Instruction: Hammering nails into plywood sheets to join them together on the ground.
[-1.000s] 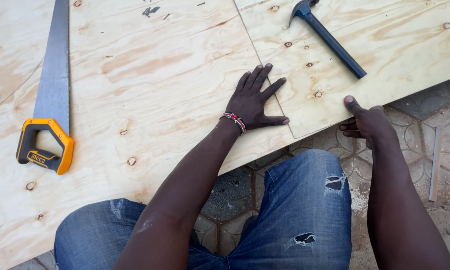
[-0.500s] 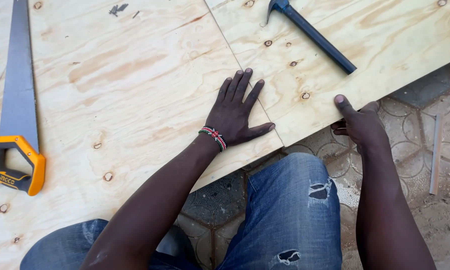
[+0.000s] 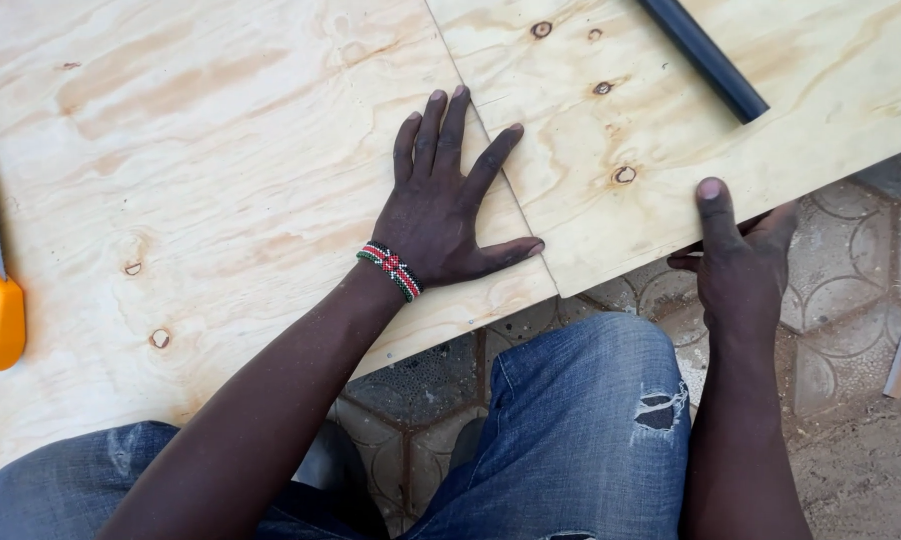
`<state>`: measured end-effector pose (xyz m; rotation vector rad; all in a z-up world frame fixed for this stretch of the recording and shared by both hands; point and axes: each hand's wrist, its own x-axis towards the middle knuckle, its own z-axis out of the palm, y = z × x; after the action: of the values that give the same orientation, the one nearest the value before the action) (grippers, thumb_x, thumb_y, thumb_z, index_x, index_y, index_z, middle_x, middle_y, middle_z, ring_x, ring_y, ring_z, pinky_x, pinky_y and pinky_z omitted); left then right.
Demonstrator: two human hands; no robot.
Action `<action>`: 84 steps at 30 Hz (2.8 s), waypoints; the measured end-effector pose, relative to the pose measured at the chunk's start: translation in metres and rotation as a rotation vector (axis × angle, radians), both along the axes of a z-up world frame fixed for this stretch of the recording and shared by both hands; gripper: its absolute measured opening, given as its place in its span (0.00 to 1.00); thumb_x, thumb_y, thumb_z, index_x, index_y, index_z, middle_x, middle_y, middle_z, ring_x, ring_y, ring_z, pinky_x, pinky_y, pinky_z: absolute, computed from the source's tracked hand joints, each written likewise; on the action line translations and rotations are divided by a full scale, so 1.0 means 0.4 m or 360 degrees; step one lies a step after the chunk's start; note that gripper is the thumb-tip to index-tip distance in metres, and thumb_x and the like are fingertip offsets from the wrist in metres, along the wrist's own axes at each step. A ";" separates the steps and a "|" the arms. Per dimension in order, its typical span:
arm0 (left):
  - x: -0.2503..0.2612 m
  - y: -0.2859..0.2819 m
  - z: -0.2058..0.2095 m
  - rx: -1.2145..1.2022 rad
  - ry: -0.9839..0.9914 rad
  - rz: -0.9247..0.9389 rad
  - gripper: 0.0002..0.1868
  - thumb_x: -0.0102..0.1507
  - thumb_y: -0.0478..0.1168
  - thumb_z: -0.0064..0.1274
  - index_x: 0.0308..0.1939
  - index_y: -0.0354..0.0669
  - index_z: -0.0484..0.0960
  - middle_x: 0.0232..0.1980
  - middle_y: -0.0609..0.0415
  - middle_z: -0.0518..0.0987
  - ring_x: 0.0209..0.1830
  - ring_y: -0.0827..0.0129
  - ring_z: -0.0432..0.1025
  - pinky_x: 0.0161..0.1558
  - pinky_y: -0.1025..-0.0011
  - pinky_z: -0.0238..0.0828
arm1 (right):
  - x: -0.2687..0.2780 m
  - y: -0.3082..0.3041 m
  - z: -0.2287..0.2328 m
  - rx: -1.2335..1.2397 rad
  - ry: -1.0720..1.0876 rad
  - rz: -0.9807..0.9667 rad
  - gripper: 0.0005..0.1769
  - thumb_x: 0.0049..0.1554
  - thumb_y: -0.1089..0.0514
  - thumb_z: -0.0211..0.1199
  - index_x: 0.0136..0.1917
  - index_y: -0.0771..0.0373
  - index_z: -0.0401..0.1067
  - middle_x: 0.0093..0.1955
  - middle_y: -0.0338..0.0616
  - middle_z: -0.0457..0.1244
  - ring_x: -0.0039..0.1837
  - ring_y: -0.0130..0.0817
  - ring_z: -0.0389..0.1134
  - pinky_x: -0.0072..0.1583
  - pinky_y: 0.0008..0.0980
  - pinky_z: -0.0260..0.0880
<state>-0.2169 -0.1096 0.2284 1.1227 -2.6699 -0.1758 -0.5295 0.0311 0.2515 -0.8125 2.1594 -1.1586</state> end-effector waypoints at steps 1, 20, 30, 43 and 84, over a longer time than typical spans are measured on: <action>0.001 -0.003 0.005 0.0001 0.0002 -0.0004 0.72 0.67 0.98 0.49 1.00 0.57 0.59 0.98 0.24 0.40 0.99 0.28 0.30 0.94 0.32 0.29 | -0.001 -0.002 -0.001 -0.0026 0.0034 -0.0012 0.38 0.83 0.38 0.66 0.83 0.71 0.55 0.64 0.61 0.67 0.53 0.42 0.80 0.45 0.35 0.88; -0.010 -0.010 0.019 0.0041 -0.0118 0.0082 0.74 0.61 1.03 0.50 0.99 0.70 0.57 0.99 0.29 0.41 1.00 0.31 0.33 0.95 0.35 0.33 | 0.008 -0.002 -0.050 -0.0456 0.0265 0.0095 0.27 0.89 0.51 0.60 0.85 0.76 0.59 0.76 0.70 0.64 0.74 0.54 0.72 0.73 0.51 0.75; -0.015 -0.009 0.028 0.0102 -0.0067 0.0107 0.73 0.60 1.02 0.52 0.98 0.72 0.61 0.99 0.33 0.43 1.00 0.33 0.34 0.95 0.36 0.32 | 0.000 0.005 -0.084 -0.0470 0.0280 0.0076 0.22 0.94 0.51 0.60 0.82 0.74 0.62 0.69 0.58 0.63 0.64 0.42 0.71 0.66 0.39 0.78; -0.006 -0.008 0.040 0.0073 0.0064 0.0079 0.71 0.62 0.96 0.59 0.97 0.62 0.65 0.98 0.26 0.43 1.00 0.25 0.38 0.95 0.31 0.36 | 0.018 -0.006 -0.089 -0.0641 0.0270 0.0194 0.27 0.94 0.56 0.56 0.87 0.84 0.55 0.80 0.76 0.60 0.75 0.58 0.67 0.75 0.49 0.73; -0.143 -0.075 -0.026 0.0046 0.0496 0.0500 0.81 0.60 0.91 0.40 0.92 0.21 0.52 0.97 0.15 0.43 1.00 0.27 0.33 0.92 0.36 0.22 | 0.052 -0.161 -0.083 -0.0135 0.1528 0.0090 0.61 0.73 0.39 0.65 0.93 0.88 0.41 0.90 0.92 0.54 0.93 0.78 0.44 0.84 0.76 0.33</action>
<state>-0.2741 -0.1396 0.2179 1.3789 -2.1973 -0.3043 -0.5087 -0.0335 0.2183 -1.7128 2.7860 -0.9163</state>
